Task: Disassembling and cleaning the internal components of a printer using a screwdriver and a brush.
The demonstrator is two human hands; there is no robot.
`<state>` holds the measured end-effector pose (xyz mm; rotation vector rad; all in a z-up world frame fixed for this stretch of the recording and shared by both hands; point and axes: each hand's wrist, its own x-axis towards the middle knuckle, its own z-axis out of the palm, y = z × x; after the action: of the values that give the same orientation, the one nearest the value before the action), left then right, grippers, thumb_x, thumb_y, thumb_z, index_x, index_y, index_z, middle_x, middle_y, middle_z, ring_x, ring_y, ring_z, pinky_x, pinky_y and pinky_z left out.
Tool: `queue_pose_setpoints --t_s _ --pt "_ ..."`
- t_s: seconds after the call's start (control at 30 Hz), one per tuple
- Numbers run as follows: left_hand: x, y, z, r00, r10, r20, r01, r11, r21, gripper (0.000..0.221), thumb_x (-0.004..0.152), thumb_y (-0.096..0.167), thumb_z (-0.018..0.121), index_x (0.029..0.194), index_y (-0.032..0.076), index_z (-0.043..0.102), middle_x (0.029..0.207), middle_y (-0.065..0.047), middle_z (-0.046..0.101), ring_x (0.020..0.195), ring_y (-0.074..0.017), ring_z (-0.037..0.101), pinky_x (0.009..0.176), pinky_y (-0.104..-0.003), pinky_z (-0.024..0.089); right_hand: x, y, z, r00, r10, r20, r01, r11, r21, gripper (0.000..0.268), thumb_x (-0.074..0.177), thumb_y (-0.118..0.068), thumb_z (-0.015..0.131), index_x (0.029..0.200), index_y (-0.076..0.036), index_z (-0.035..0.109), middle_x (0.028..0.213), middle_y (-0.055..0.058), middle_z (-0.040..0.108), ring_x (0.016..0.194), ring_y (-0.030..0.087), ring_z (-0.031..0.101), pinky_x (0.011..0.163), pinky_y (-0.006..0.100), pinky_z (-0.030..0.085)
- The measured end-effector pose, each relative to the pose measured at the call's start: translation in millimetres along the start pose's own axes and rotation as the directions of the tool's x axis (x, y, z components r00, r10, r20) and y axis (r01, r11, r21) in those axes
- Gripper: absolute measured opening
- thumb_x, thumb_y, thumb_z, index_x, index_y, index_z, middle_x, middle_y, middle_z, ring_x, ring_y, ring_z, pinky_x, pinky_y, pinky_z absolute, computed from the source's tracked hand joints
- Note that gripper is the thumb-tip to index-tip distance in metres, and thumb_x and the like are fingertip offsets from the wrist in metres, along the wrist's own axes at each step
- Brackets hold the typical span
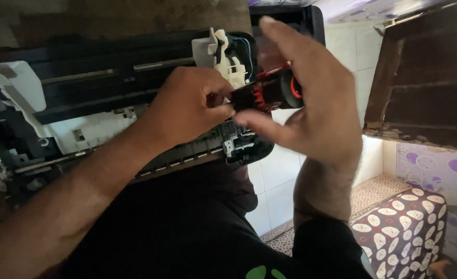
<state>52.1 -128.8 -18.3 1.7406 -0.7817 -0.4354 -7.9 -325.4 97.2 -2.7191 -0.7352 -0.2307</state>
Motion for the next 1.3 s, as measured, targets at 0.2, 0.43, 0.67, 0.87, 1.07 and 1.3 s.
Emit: queue_pose_setpoints --t_s 0.2,0.43,0.67,0.87,1.07,1.3 --pt "-1 -5 0 0.997 0.074 0.033 -0.074 0.997 0.004 0.009 0.089 0.012 0.075 0.096 0.008 0.078 0.085 -0.005 0.072 0.071 -0.0191 0.066 0.058 -0.035 0.047 -1 4 -12 0.991 -0.129 0.035 0.12 0.974 0.19 0.057 0.108 -0.025 0.082 0.148 -0.001 0.05 0.114 0.017 0.076 0.106 0.029 0.078 0.093 0.037 0.067" --pt "-1 8 0 0.996 -0.093 0.011 0.092 0.993 0.073 0.021 0.083 0.021 0.089 0.099 0.012 0.079 0.075 0.0 0.066 0.06 -0.0134 0.056 0.054 -0.033 0.042 8 -2 -17 0.993 -0.062 0.097 0.052 0.993 0.104 0.08 0.102 -0.036 0.079 0.156 0.001 0.034 0.154 0.03 0.049 0.147 0.045 0.052 0.127 0.058 0.049" --pt "-1 -2 2 0.999 -0.014 0.042 0.01 0.997 0.079 0.007 0.09 0.019 0.079 0.092 0.013 0.077 0.076 -0.004 0.067 0.065 -0.0221 0.062 0.055 -0.041 0.042 7 -12 -20 0.996 0.027 0.09 -0.038 0.991 0.126 0.072 0.086 -0.034 0.09 0.134 0.009 0.058 0.107 0.02 0.075 0.097 0.027 0.077 0.081 0.033 0.063" --pt "-1 0 1 0.998 -0.016 0.065 0.01 0.996 0.088 0.011 0.089 0.016 0.077 0.099 0.01 0.078 0.089 -0.006 0.074 0.074 -0.0224 0.068 0.063 -0.039 0.05 8 -6 -22 0.978 -0.152 0.14 0.127 0.977 0.173 0.051 0.104 -0.013 0.074 0.14 0.006 0.044 0.125 0.025 0.061 0.115 0.037 0.063 0.101 0.045 0.056" --pt "1 -4 4 1.0 0.014 0.002 -0.014 0.998 0.066 0.015 0.084 0.017 0.085 0.095 0.013 0.077 0.075 0.0 0.064 0.061 -0.0149 0.057 0.054 -0.034 0.043 15 -19 -19 0.997 0.025 0.076 -0.025 1.0 0.009 0.048 0.1 -0.033 0.078 0.123 0.004 0.057 0.112 0.021 0.063 0.091 0.029 0.065 0.074 0.037 0.052" --pt "1 -4 1 0.999 0.035 0.012 -0.036 0.999 0.038 0.013 0.084 0.012 0.082 0.096 0.01 0.081 0.078 -0.003 0.071 0.063 -0.0174 0.062 0.054 -0.035 0.043 16 -10 -24 0.988 -0.079 0.136 0.056 0.984 0.17 0.031 0.103 -0.013 0.081 0.12 0.003 0.06 0.099 0.015 0.07 0.085 0.021 0.07 0.07 0.028 0.059"
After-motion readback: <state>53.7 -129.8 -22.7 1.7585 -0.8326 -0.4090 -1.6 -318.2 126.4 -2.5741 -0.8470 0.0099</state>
